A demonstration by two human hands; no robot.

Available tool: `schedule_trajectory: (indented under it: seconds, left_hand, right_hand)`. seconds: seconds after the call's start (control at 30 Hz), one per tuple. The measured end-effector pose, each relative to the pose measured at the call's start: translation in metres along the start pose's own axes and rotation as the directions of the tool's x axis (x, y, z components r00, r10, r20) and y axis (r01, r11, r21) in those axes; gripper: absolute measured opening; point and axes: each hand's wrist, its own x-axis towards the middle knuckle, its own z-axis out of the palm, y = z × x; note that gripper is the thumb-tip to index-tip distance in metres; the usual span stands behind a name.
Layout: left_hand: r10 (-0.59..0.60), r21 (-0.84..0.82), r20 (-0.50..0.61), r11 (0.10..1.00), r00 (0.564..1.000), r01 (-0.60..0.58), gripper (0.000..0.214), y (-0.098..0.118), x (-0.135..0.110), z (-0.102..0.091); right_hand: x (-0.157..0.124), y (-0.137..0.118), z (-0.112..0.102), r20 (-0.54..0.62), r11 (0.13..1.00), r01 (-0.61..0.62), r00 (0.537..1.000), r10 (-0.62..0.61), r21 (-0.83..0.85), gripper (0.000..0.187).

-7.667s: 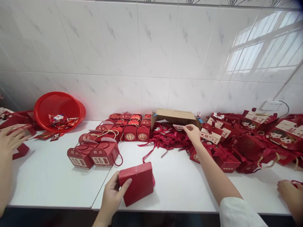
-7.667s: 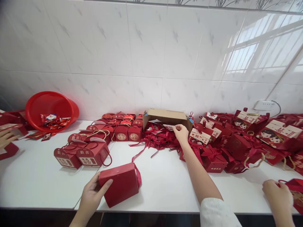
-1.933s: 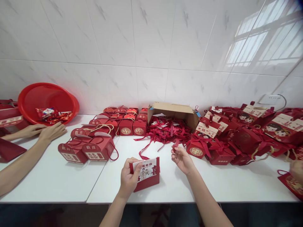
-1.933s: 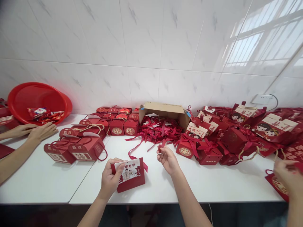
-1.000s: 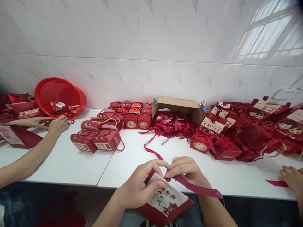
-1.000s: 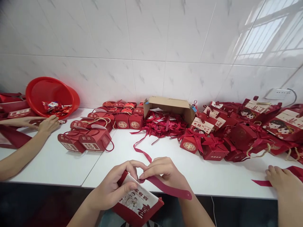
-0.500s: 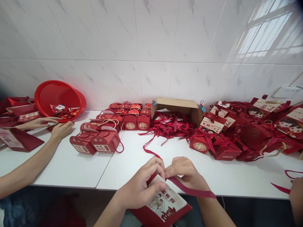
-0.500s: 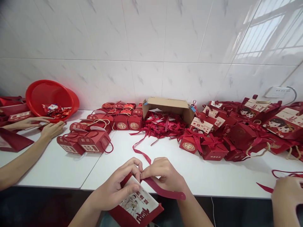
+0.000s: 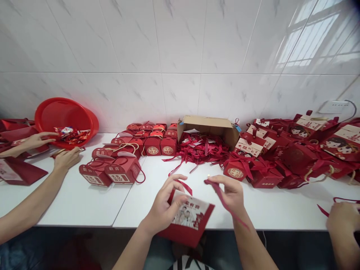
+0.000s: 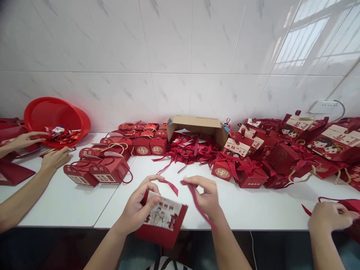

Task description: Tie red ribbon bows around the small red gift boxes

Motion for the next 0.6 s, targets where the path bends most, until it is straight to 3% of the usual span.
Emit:
schedule_trajectory:
  seconds: [0.1, 0.17, 0.3, 0.43, 0.6]
  left_hand:
    - [-0.007, 0.004, -0.261, 1.000, 0.965, 0.009, 0.011, -0.027, 0.003, 0.008]
    - [-0.025, -0.020, -0.361, 1.000, 0.932, 0.019, 0.010, -0.044, 0.005, 0.017]
    - [-0.070, -0.113, -0.387, 0.993, 0.920, 0.028, 0.012, -0.063, 0.006, 0.033]
    - [-0.167, -0.240, -0.335, 0.967, 0.927, 0.088, 0.016, -0.063, 0.005, 0.040]
    - [-0.201, -0.254, -0.343, 0.960, 0.918, 0.115, 0.015, -0.061, 0.003, 0.043]
  right_hand:
    - [-0.005, 0.011, -0.007, -0.285, 0.981, -0.108, 0.947, 0.150, 0.159, 0.018]
    - [-0.009, 0.016, -0.005, -0.313, 0.961, -0.123, 0.929, 0.200, 0.250, 0.016]
    - [-0.018, 0.017, 0.013, -0.198, 0.943, -0.170, 0.952, 0.231, 0.286, 0.015]
    - [-0.026, 0.013, 0.034, -0.077, 0.946, -0.242, 0.962, 0.264, 0.214, 0.012]
    - [-0.032, 0.013, 0.048, 0.020, 0.936, -0.310, 0.950, 0.311, 0.164, 0.012]
